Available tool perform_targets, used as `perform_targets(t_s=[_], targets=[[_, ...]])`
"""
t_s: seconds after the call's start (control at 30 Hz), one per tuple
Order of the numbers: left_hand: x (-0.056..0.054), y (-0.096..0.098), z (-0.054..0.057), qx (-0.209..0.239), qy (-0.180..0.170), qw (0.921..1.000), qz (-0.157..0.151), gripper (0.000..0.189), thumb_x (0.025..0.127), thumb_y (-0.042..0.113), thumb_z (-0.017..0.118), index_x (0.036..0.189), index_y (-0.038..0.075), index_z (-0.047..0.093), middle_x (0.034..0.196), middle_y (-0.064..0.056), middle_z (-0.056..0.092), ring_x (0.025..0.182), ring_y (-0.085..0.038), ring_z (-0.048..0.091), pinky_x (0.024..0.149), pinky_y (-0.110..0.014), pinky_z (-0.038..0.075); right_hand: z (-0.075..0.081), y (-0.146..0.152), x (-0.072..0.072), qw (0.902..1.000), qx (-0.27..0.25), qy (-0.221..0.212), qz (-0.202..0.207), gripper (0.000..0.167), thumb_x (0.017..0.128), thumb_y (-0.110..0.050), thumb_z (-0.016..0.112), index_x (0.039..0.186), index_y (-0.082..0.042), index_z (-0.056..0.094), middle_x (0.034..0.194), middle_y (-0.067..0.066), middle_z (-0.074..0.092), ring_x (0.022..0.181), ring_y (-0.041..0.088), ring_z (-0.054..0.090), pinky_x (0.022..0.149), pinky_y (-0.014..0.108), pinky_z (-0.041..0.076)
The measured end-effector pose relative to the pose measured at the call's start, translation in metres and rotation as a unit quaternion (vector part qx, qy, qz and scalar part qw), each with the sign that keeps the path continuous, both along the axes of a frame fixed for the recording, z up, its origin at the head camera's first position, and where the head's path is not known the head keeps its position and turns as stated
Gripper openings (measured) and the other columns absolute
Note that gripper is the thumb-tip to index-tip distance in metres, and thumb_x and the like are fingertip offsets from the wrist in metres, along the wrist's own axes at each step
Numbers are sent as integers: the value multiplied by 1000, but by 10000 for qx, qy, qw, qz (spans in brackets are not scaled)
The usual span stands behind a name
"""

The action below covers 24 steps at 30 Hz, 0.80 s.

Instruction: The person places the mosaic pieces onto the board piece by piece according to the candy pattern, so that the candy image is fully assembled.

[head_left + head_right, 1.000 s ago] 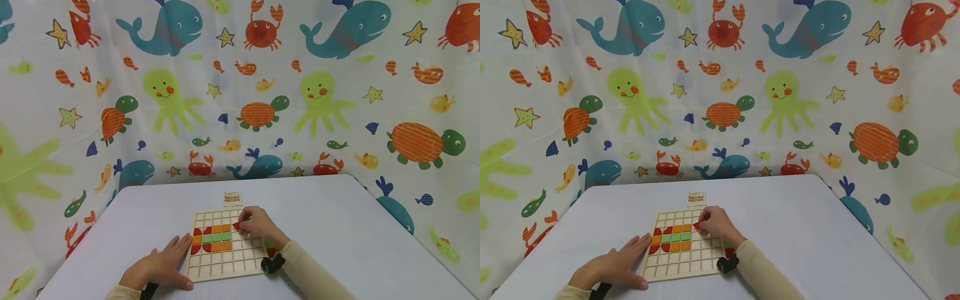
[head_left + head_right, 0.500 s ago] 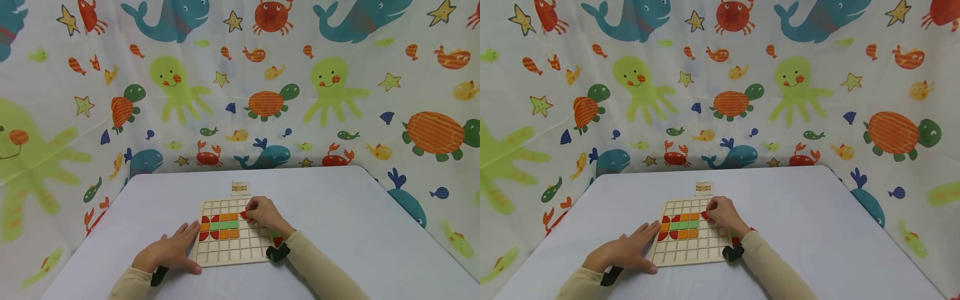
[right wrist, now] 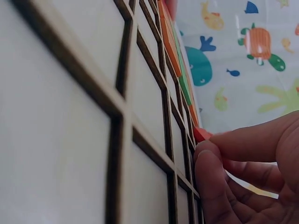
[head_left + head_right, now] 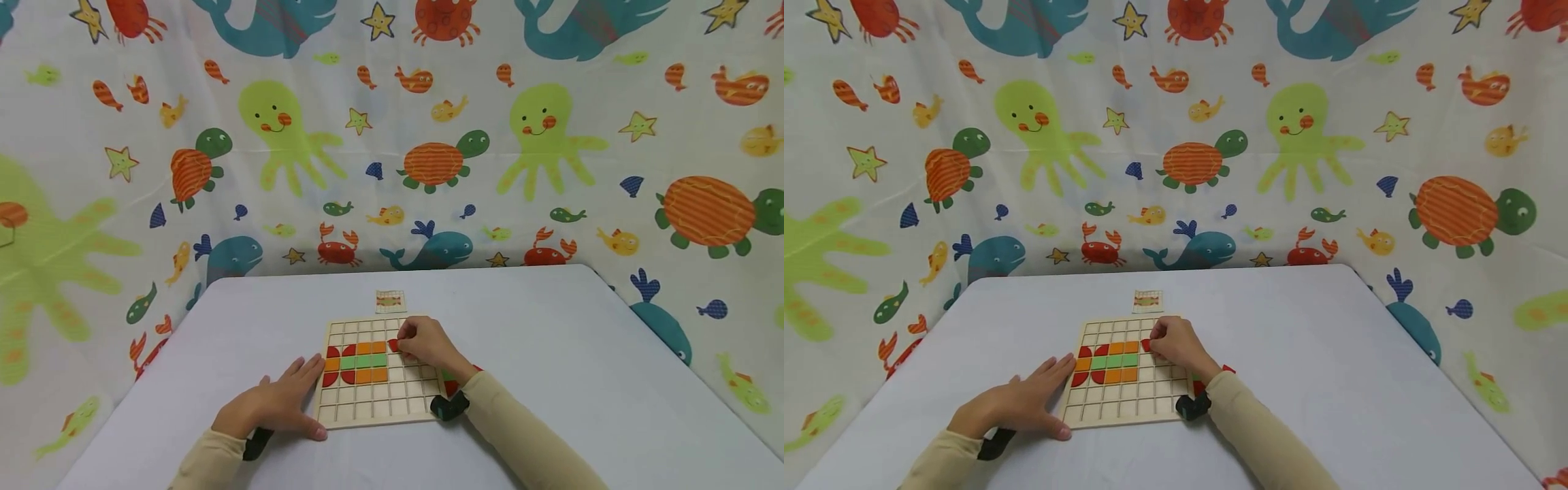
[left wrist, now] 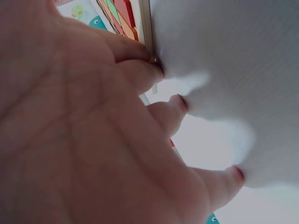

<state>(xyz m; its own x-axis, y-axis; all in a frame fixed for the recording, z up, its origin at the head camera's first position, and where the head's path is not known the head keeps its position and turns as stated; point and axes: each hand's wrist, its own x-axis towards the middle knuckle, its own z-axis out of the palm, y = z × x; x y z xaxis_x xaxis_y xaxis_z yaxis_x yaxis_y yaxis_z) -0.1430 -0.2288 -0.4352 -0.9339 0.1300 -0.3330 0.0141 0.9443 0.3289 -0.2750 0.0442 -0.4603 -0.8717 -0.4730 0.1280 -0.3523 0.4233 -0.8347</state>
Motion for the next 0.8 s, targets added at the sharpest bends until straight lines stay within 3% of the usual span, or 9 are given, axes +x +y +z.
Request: perform_targets(t_s=[0.13, 0.4, 0.8], targets=[[0, -2, -1, -51, 0, 10000, 56, 128, 69, 57, 97, 168, 7, 32, 176, -17, 23, 161, -47, 12, 111, -88, 9, -1, -1, 0, 9997, 175, 105, 111, 5, 94, -1, 73, 93, -4, 69, 82, 2, 65, 66, 15, 60, 62, 26, 54], [-2, -3, -4, -31, 135, 9998, -116, 127, 71, 56, 96, 168, 6, 31, 175, -18, 23, 160, -48, 13, 110, -90, 9, 1, 1, 0, 9975, 410, 549, 172, 6, 97, -4, 75, 93, -7, 72, 82, -1, 65, 70, 14, 59, 65, 28, 52], [-2, -3, -4, -10, 88, 9999, -100, 126, 71, 55, 96, 168, 5, 32, 175, -19, 24, 160, -49, 13, 110, -89, 9, 1, 1, -3, 9964, 628, 506, 266, 8, 99, -9, 72, 98, -6, 79, 89, -3, 69, 73, 13, 60, 71, 31, 53]])
